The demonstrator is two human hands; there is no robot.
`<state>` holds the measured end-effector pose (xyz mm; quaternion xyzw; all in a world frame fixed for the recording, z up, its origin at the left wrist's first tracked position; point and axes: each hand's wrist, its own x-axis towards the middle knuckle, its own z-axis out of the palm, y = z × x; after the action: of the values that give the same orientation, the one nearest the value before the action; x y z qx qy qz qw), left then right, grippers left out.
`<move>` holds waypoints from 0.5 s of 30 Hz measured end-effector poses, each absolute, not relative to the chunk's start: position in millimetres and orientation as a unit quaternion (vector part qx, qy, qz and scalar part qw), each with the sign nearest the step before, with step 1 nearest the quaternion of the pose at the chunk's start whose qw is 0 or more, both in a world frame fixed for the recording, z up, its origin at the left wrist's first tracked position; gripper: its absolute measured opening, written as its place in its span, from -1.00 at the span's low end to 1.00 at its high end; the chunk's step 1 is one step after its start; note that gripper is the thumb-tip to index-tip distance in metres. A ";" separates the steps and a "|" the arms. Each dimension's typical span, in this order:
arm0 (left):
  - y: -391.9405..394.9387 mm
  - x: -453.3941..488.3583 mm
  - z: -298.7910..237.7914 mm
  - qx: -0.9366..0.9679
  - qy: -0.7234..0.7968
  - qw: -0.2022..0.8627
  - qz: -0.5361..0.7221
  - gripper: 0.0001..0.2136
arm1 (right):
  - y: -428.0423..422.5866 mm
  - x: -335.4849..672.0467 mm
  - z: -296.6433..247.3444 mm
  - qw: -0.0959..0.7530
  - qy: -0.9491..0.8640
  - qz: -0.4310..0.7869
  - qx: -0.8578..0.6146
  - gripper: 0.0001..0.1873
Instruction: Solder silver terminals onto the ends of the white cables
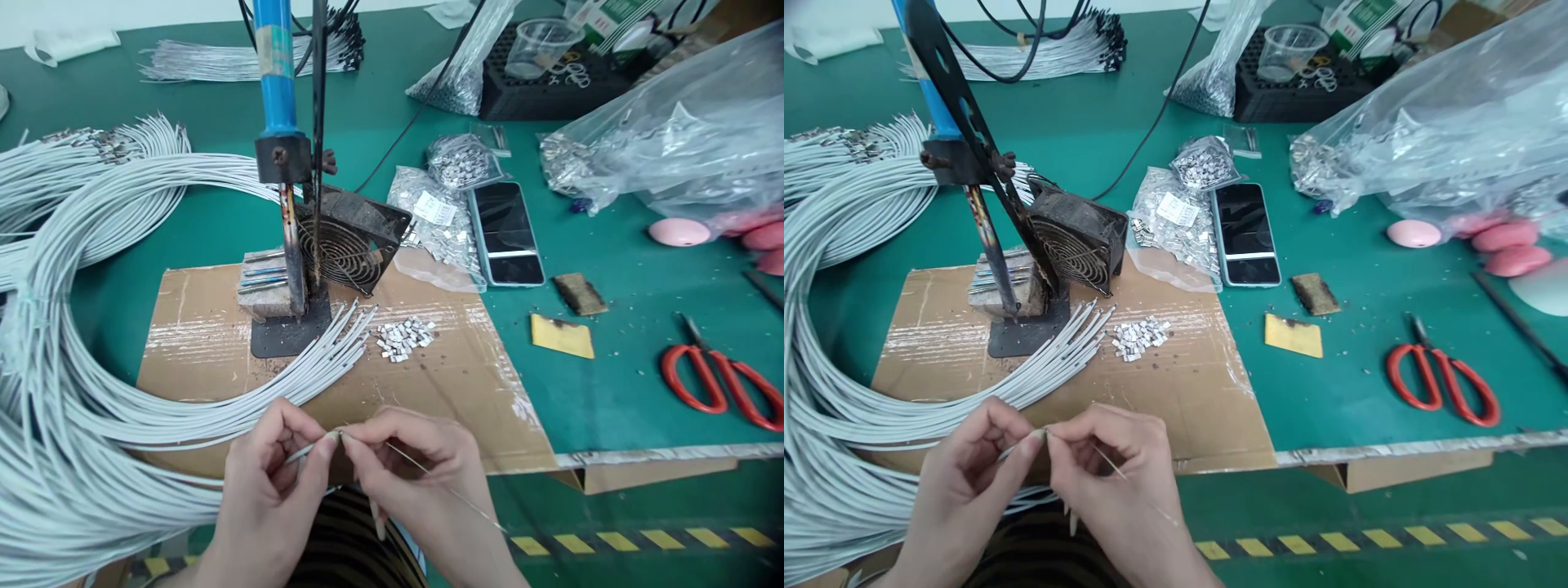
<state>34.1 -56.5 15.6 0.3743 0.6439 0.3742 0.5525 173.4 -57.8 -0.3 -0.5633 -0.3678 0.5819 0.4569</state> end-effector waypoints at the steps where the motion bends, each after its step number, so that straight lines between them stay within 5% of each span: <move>1: -57.9 36.3 14.4 0.368 0.642 0.549 0.387 -0.77 | -61.6 167.5 -2.3 0.473 -0.319 0.594 -0.567 -0.85; 6: -59.2 37.1 9.2 0.329 0.618 0.579 0.418 -0.60 | -79.6 135.3 -22.2 0.573 -0.189 0.579 -0.548 -0.72; 10: -53.2 31.8 9.6 0.284 0.593 0.629 0.415 -0.58 | -78.2 130.4 -33.3 0.626 -0.339 0.439 -0.548 -0.88; 15: -47.5 25.2 5.3 0.283 0.574 0.638 0.428 -0.66 | -70.7 140.2 -29.5 0.602 -0.436 0.395 -0.539 -0.73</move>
<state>25.2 -47.5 5.3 0.2833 0.5739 0.4284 0.6379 140.2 -70.7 -29.5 -0.5394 -0.4364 0.3951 0.6020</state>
